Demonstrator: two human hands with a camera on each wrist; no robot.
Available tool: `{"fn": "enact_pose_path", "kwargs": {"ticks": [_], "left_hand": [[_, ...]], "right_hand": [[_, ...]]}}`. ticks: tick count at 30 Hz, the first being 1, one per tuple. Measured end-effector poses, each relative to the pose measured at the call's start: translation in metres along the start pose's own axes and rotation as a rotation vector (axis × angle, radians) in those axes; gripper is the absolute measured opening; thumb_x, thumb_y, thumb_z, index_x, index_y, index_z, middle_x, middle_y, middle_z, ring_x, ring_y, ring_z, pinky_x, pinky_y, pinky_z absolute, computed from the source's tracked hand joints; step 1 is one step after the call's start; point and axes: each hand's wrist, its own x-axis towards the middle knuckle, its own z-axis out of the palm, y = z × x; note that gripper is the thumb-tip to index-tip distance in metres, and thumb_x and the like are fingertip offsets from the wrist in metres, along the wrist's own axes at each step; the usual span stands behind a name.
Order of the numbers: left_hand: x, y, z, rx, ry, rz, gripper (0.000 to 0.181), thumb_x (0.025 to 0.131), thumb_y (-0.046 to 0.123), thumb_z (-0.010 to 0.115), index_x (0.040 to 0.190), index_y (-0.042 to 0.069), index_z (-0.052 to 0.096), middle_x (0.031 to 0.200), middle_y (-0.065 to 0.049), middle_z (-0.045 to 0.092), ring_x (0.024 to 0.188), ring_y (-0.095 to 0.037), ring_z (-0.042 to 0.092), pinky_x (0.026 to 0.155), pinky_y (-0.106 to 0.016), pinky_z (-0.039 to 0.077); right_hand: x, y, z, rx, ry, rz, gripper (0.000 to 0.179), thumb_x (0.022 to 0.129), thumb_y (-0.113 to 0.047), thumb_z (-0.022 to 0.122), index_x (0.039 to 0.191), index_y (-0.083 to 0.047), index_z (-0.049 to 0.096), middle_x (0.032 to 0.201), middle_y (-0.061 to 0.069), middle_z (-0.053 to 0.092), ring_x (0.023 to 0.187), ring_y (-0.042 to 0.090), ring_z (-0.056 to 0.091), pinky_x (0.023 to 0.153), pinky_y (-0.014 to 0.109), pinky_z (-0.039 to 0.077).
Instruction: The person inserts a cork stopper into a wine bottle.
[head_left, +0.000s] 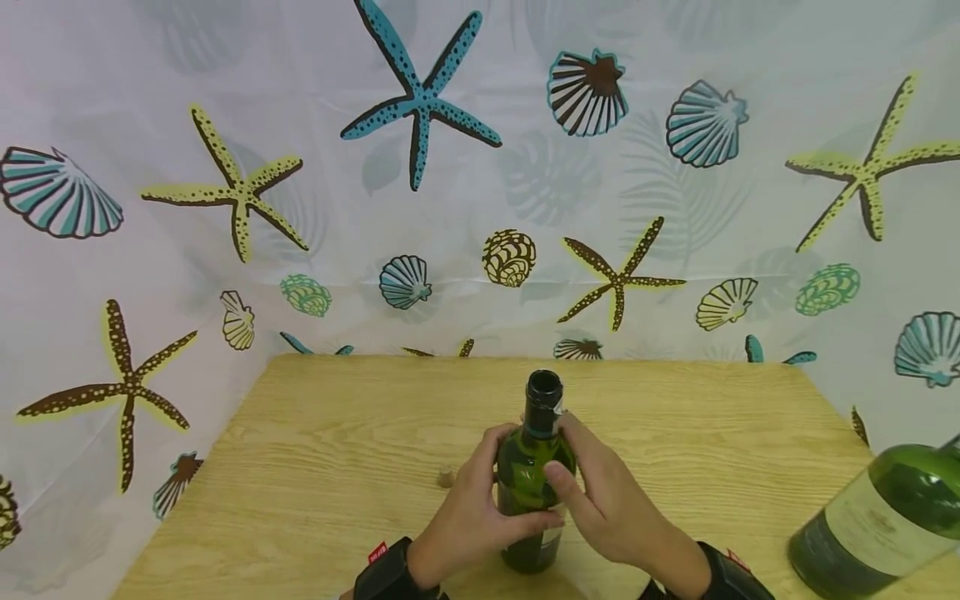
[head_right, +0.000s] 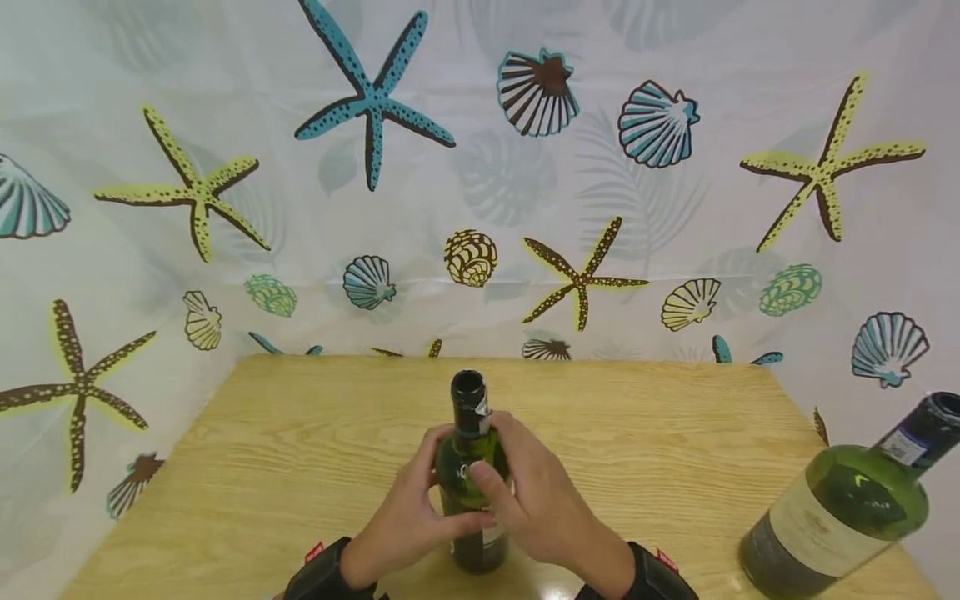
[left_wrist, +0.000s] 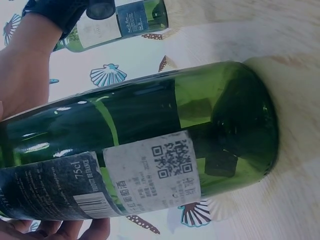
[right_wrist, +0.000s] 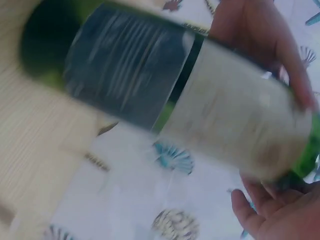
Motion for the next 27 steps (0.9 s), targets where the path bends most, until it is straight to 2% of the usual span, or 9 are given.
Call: {"fn": "enact_pose_path", "kwargs": {"ticks": [2, 4, 8, 11, 14, 16, 19, 22, 27], "left_hand": [[0.001, 0.001, 0.002, -0.012, -0.007, -0.008, 0.08, 0.081, 0.035, 0.081, 0.144, 0.029, 0.032, 0.129, 0.005, 0.053, 0.116, -0.014, 0.055, 0.094, -0.037, 0.048], [0.002, 0.001, 0.003, -0.018, -0.005, -0.024, 0.08, 0.081, 0.036, 0.081, 0.144, 0.03, 0.032, 0.128, 0.006, 0.053, 0.114, -0.014, 0.056, 0.092, -0.036, 0.05], [0.002, 0.002, 0.004, -0.014, 0.005, -0.058, 0.081, 0.08, 0.037, 0.081, 0.144, 0.031, 0.032, 0.128, 0.006, 0.053, 0.114, -0.013, 0.057, 0.09, -0.036, 0.05], [0.004, 0.004, 0.004, -0.016, 0.001, -0.073, 0.08, 0.08, 0.038, 0.081, 0.144, 0.031, 0.032, 0.129, 0.006, 0.053, 0.114, -0.013, 0.057, 0.09, -0.036, 0.051], [0.004, 0.004, 0.004, -0.013, -0.002, -0.066, 0.08, 0.081, 0.039, 0.08, 0.144, 0.031, 0.031, 0.13, 0.005, 0.052, 0.115, -0.014, 0.057, 0.091, -0.037, 0.051], [0.004, 0.004, 0.004, -0.009, -0.005, -0.059, 0.081, 0.081, 0.041, 0.079, 0.144, 0.032, 0.03, 0.13, 0.005, 0.052, 0.115, -0.014, 0.057, 0.091, -0.037, 0.05], [0.005, 0.004, 0.004, 0.007, -0.005, -0.048, 0.081, 0.081, 0.043, 0.079, 0.144, 0.032, 0.029, 0.131, 0.006, 0.052, 0.115, -0.013, 0.057, 0.092, -0.038, 0.05], [0.005, 0.003, 0.004, 0.01, -0.001, -0.042, 0.081, 0.082, 0.042, 0.079, 0.145, 0.032, 0.029, 0.13, 0.005, 0.052, 0.115, -0.013, 0.057, 0.091, -0.037, 0.05], [0.005, 0.003, 0.005, 0.004, -0.003, -0.047, 0.08, 0.082, 0.041, 0.078, 0.145, 0.033, 0.029, 0.13, 0.005, 0.052, 0.115, -0.013, 0.056, 0.091, -0.036, 0.051]], "right_hand": [[-0.003, 0.009, -0.014, -0.012, -0.031, 0.054, 0.033, 0.107, -0.012, 0.035, 0.138, -0.01, 0.047, 0.127, 0.004, 0.059, 0.119, 0.023, 0.056, 0.095, 0.048, 0.048], [-0.005, 0.02, -0.026, -0.065, -0.072, 0.168, 0.034, 0.108, -0.017, 0.033, 0.134, -0.008, 0.052, 0.127, 0.007, 0.06, 0.12, 0.027, 0.056, 0.095, 0.052, 0.047], [-0.014, 0.048, -0.04, -0.293, -0.267, 0.363, 0.039, 0.104, -0.032, 0.047, 0.13, -0.003, 0.057, 0.129, 0.017, 0.058, 0.115, 0.036, 0.058, 0.088, 0.053, 0.05], [-0.026, 0.069, -0.041, -0.464, -0.416, 0.412, 0.042, 0.097, -0.03, 0.063, 0.127, -0.001, 0.059, 0.126, 0.021, 0.057, 0.105, 0.039, 0.061, 0.077, 0.05, 0.054], [-0.036, 0.085, -0.034, -0.567, -0.486, 0.449, 0.038, 0.091, -0.024, 0.07, 0.122, -0.002, 0.062, 0.111, 0.018, 0.062, 0.088, 0.033, 0.065, 0.065, 0.045, 0.055], [-0.041, 0.092, -0.029, -0.623, -0.488, 0.44, 0.031, 0.089, -0.02, 0.071, 0.114, -0.004, 0.065, 0.096, 0.012, 0.063, 0.075, 0.025, 0.064, 0.058, 0.04, 0.054], [-0.045, 0.097, -0.021, -0.687, -0.455, 0.4, 0.006, 0.089, -0.014, 0.068, 0.092, -0.009, 0.066, 0.076, 0.003, 0.054, 0.059, 0.014, 0.053, 0.049, 0.031, 0.045], [-0.047, 0.099, -0.016, -0.72, -0.422, 0.315, 0.013, 0.088, -0.007, 0.065, 0.078, -0.012, 0.061, 0.068, 0.0, 0.045, 0.053, 0.01, 0.042, 0.045, 0.026, 0.037], [-0.048, 0.1, -0.015, -0.719, -0.424, 0.251, 0.013, 0.086, -0.004, 0.068, 0.077, -0.011, 0.06, 0.068, 0.0, 0.046, 0.052, 0.01, 0.044, 0.044, 0.026, 0.037]]}}
